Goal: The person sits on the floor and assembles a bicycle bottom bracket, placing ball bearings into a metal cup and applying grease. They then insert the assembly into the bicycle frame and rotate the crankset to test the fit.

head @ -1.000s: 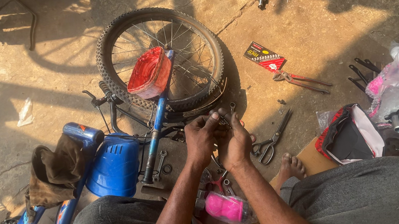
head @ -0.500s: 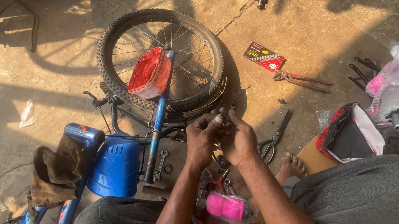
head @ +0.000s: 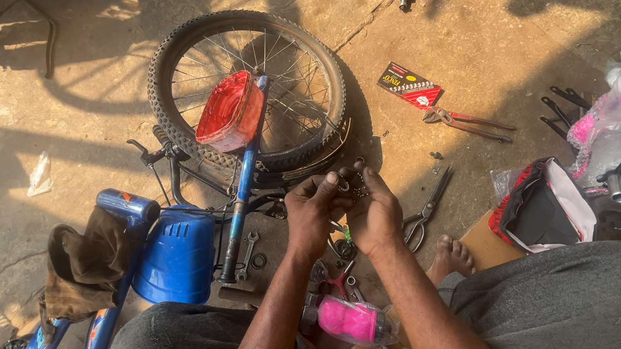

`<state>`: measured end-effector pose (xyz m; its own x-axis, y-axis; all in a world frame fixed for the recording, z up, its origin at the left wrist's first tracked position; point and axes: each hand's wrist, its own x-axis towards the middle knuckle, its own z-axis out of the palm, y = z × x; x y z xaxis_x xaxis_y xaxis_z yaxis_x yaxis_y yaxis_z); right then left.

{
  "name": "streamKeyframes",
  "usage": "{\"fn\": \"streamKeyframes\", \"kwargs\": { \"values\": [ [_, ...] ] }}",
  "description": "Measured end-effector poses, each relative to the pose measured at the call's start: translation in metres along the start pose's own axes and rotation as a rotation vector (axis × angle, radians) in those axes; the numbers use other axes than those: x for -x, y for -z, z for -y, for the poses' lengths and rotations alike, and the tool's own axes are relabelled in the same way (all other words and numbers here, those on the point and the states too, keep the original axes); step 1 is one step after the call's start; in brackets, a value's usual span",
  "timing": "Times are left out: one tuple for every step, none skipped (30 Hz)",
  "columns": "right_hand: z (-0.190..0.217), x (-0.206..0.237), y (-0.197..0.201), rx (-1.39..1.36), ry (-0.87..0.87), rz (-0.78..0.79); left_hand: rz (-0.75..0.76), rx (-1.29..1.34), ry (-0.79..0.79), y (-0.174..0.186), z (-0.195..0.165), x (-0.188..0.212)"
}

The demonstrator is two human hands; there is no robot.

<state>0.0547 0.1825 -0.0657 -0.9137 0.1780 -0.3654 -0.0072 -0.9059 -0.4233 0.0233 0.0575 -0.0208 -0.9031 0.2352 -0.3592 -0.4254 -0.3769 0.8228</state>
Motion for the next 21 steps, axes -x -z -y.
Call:
{"fn": "streamKeyframes", "kwargs": {
  "values": [
    [-0.002, 0.002, -0.004, 0.005, -0.005, -0.019, -0.017, -0.072, -0.012, -0.001, -0.001, 0.000],
    [-0.003, 0.005, -0.008, 0.008, -0.012, -0.039, -0.036, -0.145, -0.023, -0.002, -0.002, 0.000],
    [-0.005, 0.008, -0.012, 0.011, -0.020, -0.062, -0.055, -0.218, -0.031, -0.003, -0.002, 0.001],
    [-0.006, 0.011, -0.015, 0.029, -0.023, -0.089, -0.061, -0.246, -0.029, -0.003, -0.003, 0.002],
    [-0.007, 0.013, -0.018, 0.046, -0.023, -0.114, -0.064, -0.274, -0.029, -0.003, -0.004, 0.002],
    [-0.008, 0.014, -0.021, 0.064, -0.024, -0.138, -0.068, -0.302, -0.030, -0.004, -0.006, 0.002],
    [-0.009, 0.016, -0.024, 0.078, -0.018, -0.135, -0.071, -0.307, -0.025, -0.004, -0.006, 0.003],
    [-0.010, 0.017, -0.026, 0.093, -0.013, -0.133, -0.076, -0.311, -0.019, -0.004, -0.007, 0.003],
    [-0.011, 0.018, -0.027, 0.108, -0.008, -0.129, -0.081, -0.315, -0.015, -0.004, -0.007, 0.003],
    [-0.011, 0.019, -0.029, 0.118, -0.007, -0.132, -0.079, -0.316, -0.016, -0.005, -0.007, 0.002],
    [-0.011, 0.020, -0.030, 0.128, -0.006, -0.135, -0.077, -0.318, -0.016, -0.005, -0.007, 0.002],
    [-0.012, 0.021, -0.031, 0.138, -0.004, -0.139, -0.075, -0.320, -0.017, -0.005, -0.007, 0.003],
    [-0.012, 0.022, -0.032, 0.164, 0.009, -0.145, -0.071, -0.314, -0.019, -0.004, -0.006, 0.003],
    [-0.013, 0.022, -0.033, 0.190, 0.023, -0.151, -0.066, -0.308, -0.021, -0.004, -0.006, 0.002],
    [-0.014, 0.023, -0.033, 0.217, 0.037, -0.158, -0.062, -0.303, -0.022, -0.003, -0.005, 0.003],
    [-0.013, 0.023, -0.034, 0.216, 0.032, -0.157, -0.053, -0.287, -0.023, -0.003, -0.004, 0.003],
    [-0.013, 0.023, -0.035, 0.216, 0.028, -0.156, -0.044, -0.270, -0.025, -0.001, -0.004, 0.003],
    [-0.013, 0.023, -0.036, 0.216, 0.024, -0.153, -0.035, -0.254, -0.027, 0.000, -0.003, 0.003],
    [-0.010, 0.023, -0.036, 0.163, 0.002, -0.162, -0.006, -0.217, -0.047, 0.001, -0.002, 0.003],
    [-0.007, 0.023, -0.036, 0.109, -0.019, -0.171, 0.024, -0.181, -0.066, 0.002, -0.001, 0.003],
    [-0.004, 0.022, -0.036, 0.055, -0.040, -0.178, 0.054, -0.145, -0.087, 0.004, -0.001, 0.003]
  ]
}}
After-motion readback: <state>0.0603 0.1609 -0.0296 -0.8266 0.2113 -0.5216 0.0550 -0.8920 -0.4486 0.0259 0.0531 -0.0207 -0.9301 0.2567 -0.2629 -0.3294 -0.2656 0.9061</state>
